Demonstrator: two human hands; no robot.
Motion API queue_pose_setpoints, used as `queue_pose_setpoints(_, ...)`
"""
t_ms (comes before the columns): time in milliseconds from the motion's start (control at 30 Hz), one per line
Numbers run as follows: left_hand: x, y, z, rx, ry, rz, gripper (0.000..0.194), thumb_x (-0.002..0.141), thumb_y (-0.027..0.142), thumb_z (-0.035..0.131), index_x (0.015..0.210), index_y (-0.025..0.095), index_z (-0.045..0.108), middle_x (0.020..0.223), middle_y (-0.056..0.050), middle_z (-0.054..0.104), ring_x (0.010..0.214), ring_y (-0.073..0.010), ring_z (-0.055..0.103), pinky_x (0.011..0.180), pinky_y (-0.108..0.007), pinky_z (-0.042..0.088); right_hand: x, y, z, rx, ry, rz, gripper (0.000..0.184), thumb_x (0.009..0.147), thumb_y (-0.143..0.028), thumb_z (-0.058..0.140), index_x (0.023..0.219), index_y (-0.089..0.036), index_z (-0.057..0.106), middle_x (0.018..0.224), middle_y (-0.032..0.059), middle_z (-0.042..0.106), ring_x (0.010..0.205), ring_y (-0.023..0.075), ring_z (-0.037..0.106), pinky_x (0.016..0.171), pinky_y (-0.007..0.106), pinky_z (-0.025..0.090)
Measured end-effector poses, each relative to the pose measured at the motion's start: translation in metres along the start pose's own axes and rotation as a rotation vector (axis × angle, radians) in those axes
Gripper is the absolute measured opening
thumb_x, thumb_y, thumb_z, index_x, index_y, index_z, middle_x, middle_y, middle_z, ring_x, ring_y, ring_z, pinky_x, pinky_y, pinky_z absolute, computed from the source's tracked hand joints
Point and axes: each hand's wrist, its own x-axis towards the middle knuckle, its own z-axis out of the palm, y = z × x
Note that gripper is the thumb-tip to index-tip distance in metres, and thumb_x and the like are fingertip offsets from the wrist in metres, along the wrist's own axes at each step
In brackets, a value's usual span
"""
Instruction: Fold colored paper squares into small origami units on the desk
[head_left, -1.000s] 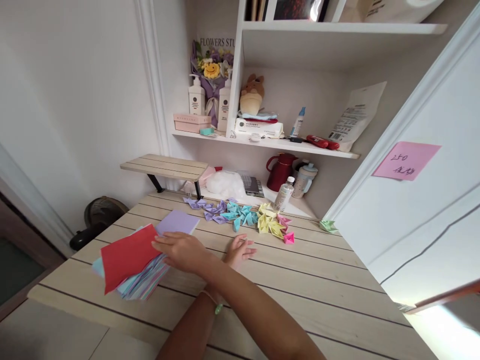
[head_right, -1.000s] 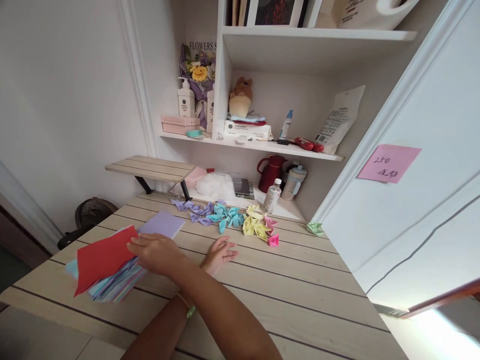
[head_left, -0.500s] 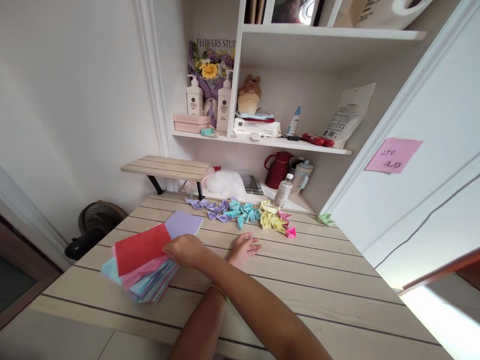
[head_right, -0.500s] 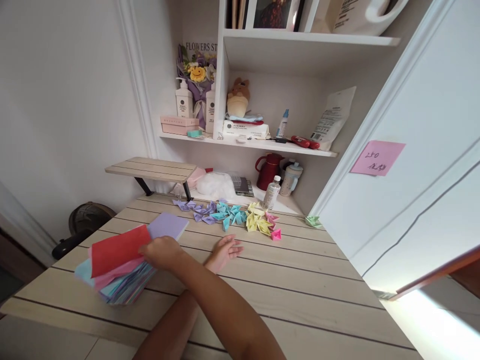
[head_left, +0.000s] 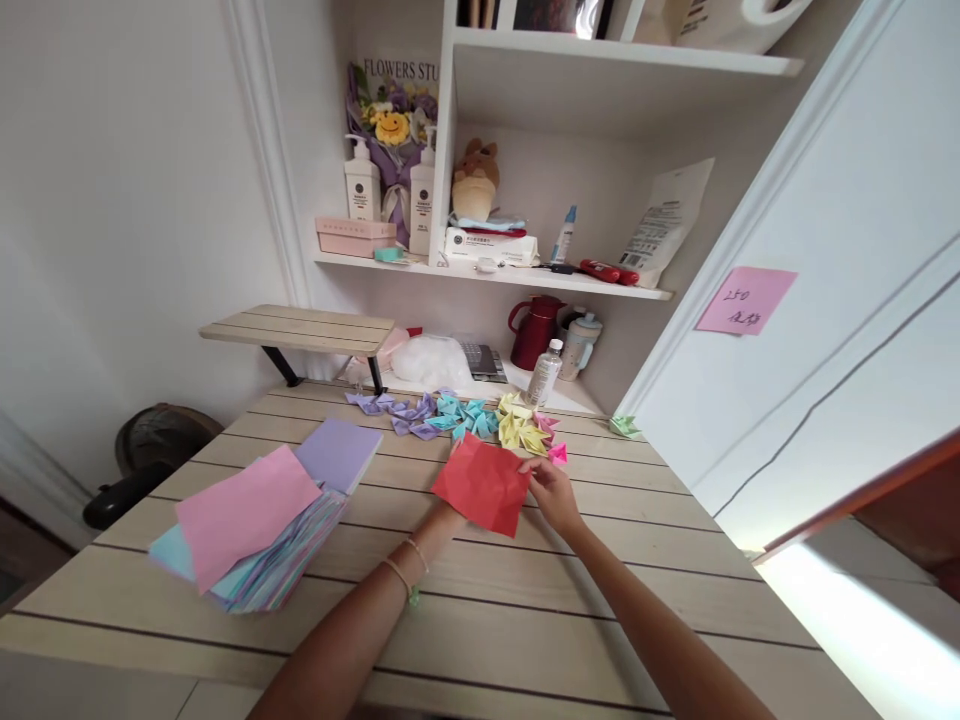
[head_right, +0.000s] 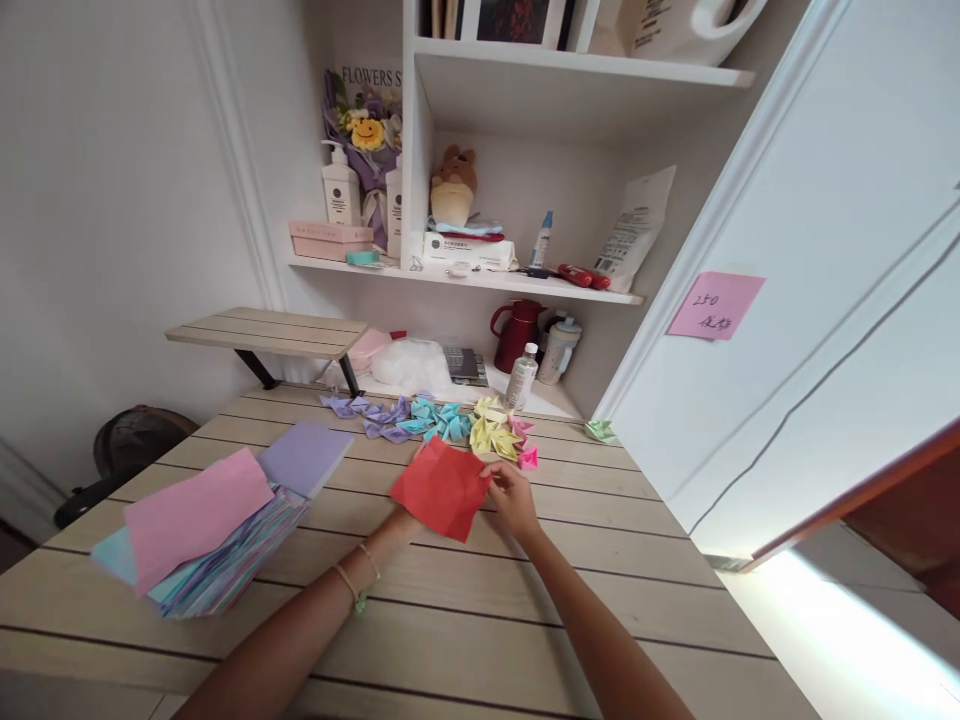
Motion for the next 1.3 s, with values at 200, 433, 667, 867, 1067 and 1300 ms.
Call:
queue_pose_setpoints(200,-0.009,-0.005,-0.008,0.071,-0.247,0.148,0.09,0.053,0.013,0.076,0.129,0.029,0.029,0.1,-0.006,0.062,0.076,-0.0184,0.062,0.069,-0.03,0.048,-0.014,0.031,-0.014,0.182,-0.098,0.14,0.021,0.074,-0.042,0.054,0.071,-0.022,0.048,0.072,0.0027,0.06,0.065,0.0182,0.058,0.058,0.029,0.048)
queue_pose_setpoints(433,-0.006,-0.011,-0.01,0.314,-0.171,0.229,0.028,0.063,0.017,0.067,0.088,0.021,0.054,0.085,-0.003,0.061,0.075,-0.0164,0.057,0.064,-0.023,0.044,-0.005,0.028,-0.028,0.3,-0.266,0.202,0.022,0.078,-0.041,0.051,0.091,-0.023,0.052,0.091,0.0067,0.064,0.076,0.0199,0.062,0.063,0.031,0.05)
queue_pose_setpoints(667,-0.005,-0.014,-0.006,0.169,-0.063,0.198,0.034,0.058,0.021,0.071,0.083,0.021,0.048,0.093,-0.004,0.063,0.078,-0.0188,0.061,0.064,-0.025,0.047,-0.006,0.022,-0.036,0.321,-0.443,0.158,0.039,0.067,-0.034,0.068,0.103,-0.023,0.061,0.111,0.008,0.061,0.098,0.0232,0.059,0.087,0.036,0.045)
queue_pose_setpoints(867,-0.013,-0.014,-0.001,0.194,-0.176,0.112,0.06,0.055,0.019,0.076,0.107,0.022,0.048,0.108,-0.007,0.062,0.086,-0.0217,0.064,0.076,-0.033,0.049,-0.008,0.037,-0.031,0.23,-0.267,0.21,0.029,0.068,-0.039,0.067,0.088,-0.018,0.07,0.091,0.0066,0.07,0.085,0.0231,0.062,0.081,0.037,0.046)
queue_pose_setpoints(1067,-0.007,-0.016,-0.003,0.263,0.02,0.079,0.032,0.06,0.032,0.072,0.084,0.012,0.063,0.086,-0.008,0.07,0.081,-0.0217,0.064,0.076,-0.032,0.049,-0.009,0.034,-0.03,0.295,-0.279,0.27,0.028,0.068,-0.042,0.066,0.078,-0.016,0.07,0.08,0.004,0.069,0.074,0.0195,0.06,0.071,0.032,0.047)
queue_pose_setpoints(1300,-0.002,-0.015,-0.006,0.2,0.169,0.227,0.043,0.058,0.029,0.074,0.09,0.018,0.047,0.077,-0.001,0.066,0.065,-0.0146,0.064,0.063,-0.03,0.053,-0.011,0.034,-0.024,0.412,-0.141,0.32,0.042,0.066,-0.042,0.068,0.1,-0.018,0.061,0.062,-0.0007,0.062,0.061,0.0156,0.059,0.065,0.03,0.049)
